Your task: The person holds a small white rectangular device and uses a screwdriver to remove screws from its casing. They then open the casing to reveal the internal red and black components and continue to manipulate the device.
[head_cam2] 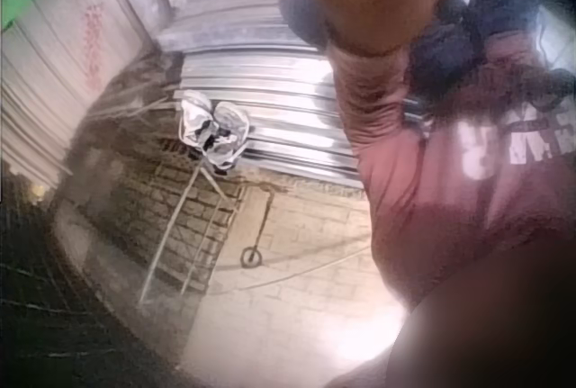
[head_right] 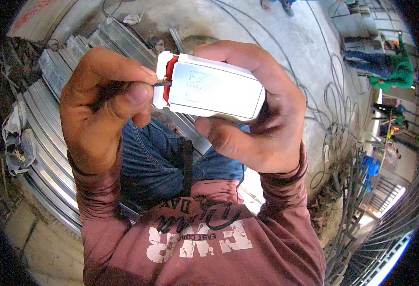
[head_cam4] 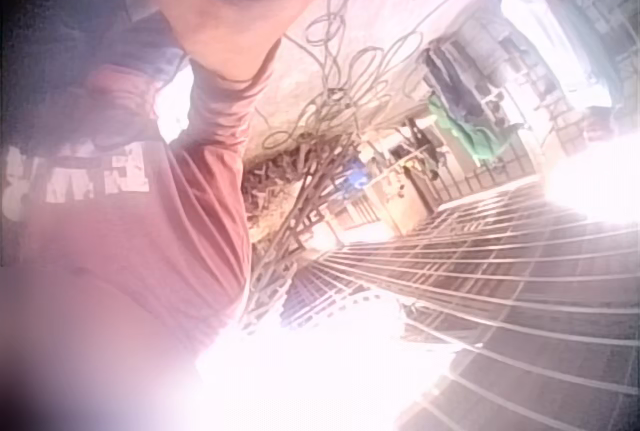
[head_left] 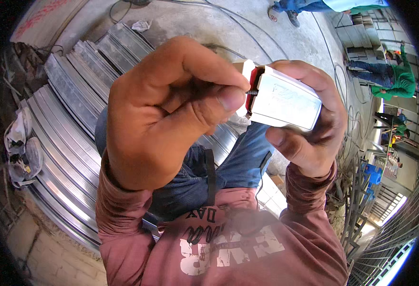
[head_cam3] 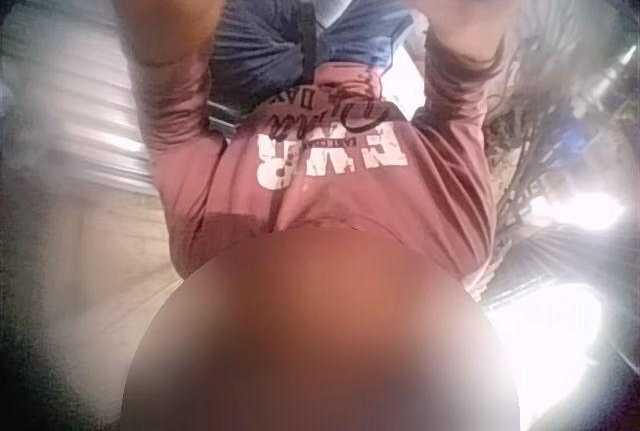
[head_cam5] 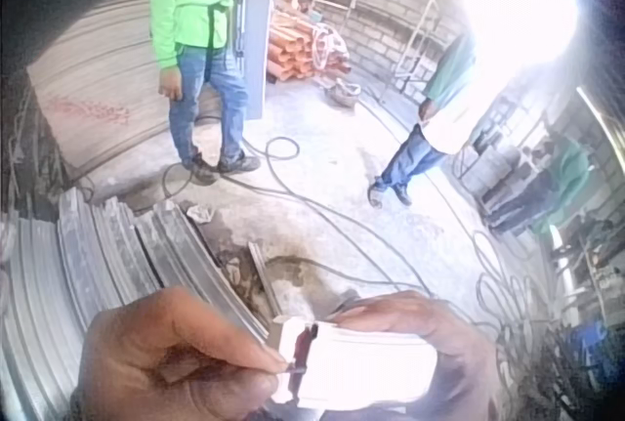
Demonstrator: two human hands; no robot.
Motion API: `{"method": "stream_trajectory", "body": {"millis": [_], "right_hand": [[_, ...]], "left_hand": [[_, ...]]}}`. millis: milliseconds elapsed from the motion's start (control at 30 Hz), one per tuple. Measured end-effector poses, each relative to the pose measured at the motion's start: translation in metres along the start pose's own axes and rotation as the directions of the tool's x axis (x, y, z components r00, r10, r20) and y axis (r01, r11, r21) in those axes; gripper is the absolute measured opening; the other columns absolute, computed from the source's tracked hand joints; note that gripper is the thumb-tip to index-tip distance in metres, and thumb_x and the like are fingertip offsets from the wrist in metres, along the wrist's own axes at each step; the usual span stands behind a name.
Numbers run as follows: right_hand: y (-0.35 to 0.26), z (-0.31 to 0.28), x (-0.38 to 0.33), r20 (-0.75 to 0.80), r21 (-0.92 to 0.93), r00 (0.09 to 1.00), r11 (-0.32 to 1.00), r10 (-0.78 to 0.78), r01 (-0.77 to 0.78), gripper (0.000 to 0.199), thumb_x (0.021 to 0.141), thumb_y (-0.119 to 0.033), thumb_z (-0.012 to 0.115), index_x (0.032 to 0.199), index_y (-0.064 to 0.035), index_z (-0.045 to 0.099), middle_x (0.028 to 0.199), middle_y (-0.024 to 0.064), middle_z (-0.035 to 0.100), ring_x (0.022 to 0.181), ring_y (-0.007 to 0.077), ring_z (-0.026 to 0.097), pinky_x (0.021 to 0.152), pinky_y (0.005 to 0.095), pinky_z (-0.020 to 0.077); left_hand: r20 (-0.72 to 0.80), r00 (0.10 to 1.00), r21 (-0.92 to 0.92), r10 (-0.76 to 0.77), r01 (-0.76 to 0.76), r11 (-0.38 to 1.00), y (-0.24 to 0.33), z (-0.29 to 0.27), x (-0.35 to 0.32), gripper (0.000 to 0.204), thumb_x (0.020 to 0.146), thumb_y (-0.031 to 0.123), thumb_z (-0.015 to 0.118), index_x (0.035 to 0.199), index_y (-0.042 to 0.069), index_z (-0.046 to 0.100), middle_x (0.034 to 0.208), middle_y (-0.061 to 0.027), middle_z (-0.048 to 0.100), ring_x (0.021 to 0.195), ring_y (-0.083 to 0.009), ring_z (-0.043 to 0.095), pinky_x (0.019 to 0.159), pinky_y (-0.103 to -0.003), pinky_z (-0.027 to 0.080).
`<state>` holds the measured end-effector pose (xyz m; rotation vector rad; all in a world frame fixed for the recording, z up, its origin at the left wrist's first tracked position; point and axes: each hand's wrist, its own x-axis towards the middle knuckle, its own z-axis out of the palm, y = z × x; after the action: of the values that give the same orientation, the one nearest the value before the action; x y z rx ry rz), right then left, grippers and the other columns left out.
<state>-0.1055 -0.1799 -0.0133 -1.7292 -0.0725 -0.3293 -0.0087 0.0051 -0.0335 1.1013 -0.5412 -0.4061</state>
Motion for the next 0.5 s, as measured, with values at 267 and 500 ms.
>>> {"method": "stream_trajectory", "body": {"millis": [267, 500], "right_hand": [[0.0024, -0.0001, -0.0006, 0.000, -0.010, 1.000, 1.000, -0.012, 0.012, 0.065, 0.066, -0.013, 0.077, 0.122, 0.0091, 0.055, 0.119, 0.0220, 0.061, 0.106, 0.0256, 0.062, 0.093, 0.0353, 0.0486], [0.0014, -0.0019, 0.0002, 0.033, -0.026, 0.999, 0.999, -0.031, 0.032, 0.065, 0.067, -0.012, 0.077, 0.123, 0.0093, 0.054, 0.119, 0.0233, 0.060, 0.108, 0.0272, 0.061, 0.094, 0.0363, 0.0479]], "left_hand": [[0.025, 0.998, -0.049, -0.051, 0.052, 0.997, 0.0005, -0.0032, 0.0012, 0.014, 0.087, 0.006, 0.066, 0.097, -0.003, 0.061, 0.071, -0.0059, 0.059, 0.054, -0.0101, 0.050, 0.050, -0.023, 0.039], [0.045, 0.997, -0.049, -0.066, 0.068, 0.997, 0.0029, -0.0043, 0.0009, 0.014, 0.087, 0.005, 0.065, 0.097, -0.003, 0.060, 0.071, -0.0066, 0.059, 0.053, -0.0106, 0.050, 0.049, -0.024, 0.039]]}}
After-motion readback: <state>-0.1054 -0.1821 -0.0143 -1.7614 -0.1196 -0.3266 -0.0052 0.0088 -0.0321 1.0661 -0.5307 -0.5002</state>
